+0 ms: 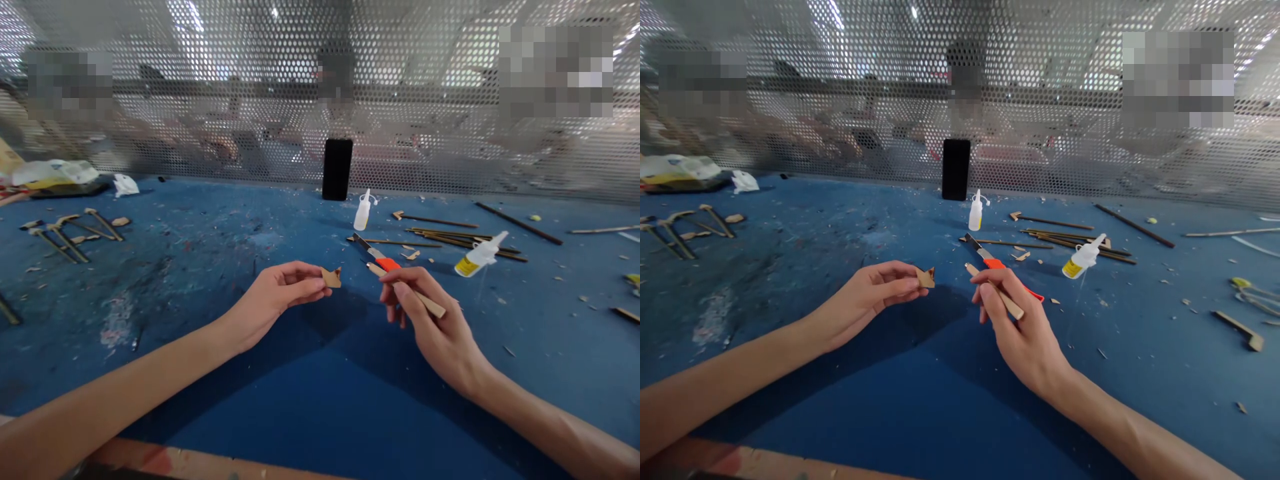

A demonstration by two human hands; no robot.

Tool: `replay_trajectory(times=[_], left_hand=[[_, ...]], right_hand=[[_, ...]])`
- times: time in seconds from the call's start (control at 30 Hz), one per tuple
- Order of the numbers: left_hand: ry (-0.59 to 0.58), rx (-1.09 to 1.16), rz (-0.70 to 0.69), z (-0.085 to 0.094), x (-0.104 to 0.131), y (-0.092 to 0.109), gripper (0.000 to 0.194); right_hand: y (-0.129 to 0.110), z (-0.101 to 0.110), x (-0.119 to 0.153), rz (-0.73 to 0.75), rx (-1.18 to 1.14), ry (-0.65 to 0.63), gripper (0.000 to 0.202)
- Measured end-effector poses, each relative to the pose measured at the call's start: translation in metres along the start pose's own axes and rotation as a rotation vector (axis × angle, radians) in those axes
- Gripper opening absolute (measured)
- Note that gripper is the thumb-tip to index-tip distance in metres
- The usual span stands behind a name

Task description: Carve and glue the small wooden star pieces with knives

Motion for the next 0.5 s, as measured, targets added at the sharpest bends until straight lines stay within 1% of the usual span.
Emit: replay_trajectory(times=[0.07,0.1,0.13,0.2,0.27,0.3,0.33,0.43,0.5], left_hand=[[0.018,-0.148,-0.068,0.001,0.002,0.002,0.022],[0.054,-0.26,-0.137,0.001,0.004,0.004,0.021],[0.108,-0.397,-0.242,0.002,0.007,0.008,0.018],[0.241,-0.72,-0.544,0.002,0.016,0.017,0.013],[0.343,-1.036,-0.858,-0.001,0.027,0.024,0.017],[0.347,-1.164,-0.969,-0.003,0.032,0.026,0.02],[0.32,-1.27,-1.04,-0.005,0.035,0.026,0.02],[0.172,-1.491,-1.16,-0.012,0.041,0.022,0.02],[0.106,-1.608,-1.221,-0.019,0.043,0.019,0.023]], right_hand=[[0.0,0.0,0.0,-0.007,0.0,0.009,0.021],[0.0,0.0,0.001,-0.01,0.001,0.014,0.021],[0.0,0.0,0.001,-0.011,0.004,0.016,0.021],[0.001,0.001,0.001,-0.009,0.02,0.017,0.021],[0.002,0.001,0.001,-0.001,0.039,0.012,0.022],[0.002,0.001,0.001,0.001,0.045,0.008,0.022],[0.003,0.001,0.0,0.003,0.047,0.006,0.022],[0.004,0.001,0.001,-0.003,0.044,0.006,0.022],[0.004,0.001,0.001,-0.009,0.052,0.01,0.022]])
Point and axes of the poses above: each hand's wrist, its own x-axis away from the middle knuckle, its own z-axis out of the back of the hand, y = z × x, the point moved 3 cm from there along -x, towards the middle knuckle, and after that the axes turned 7 degrees about -x, right-handed, at the moved point
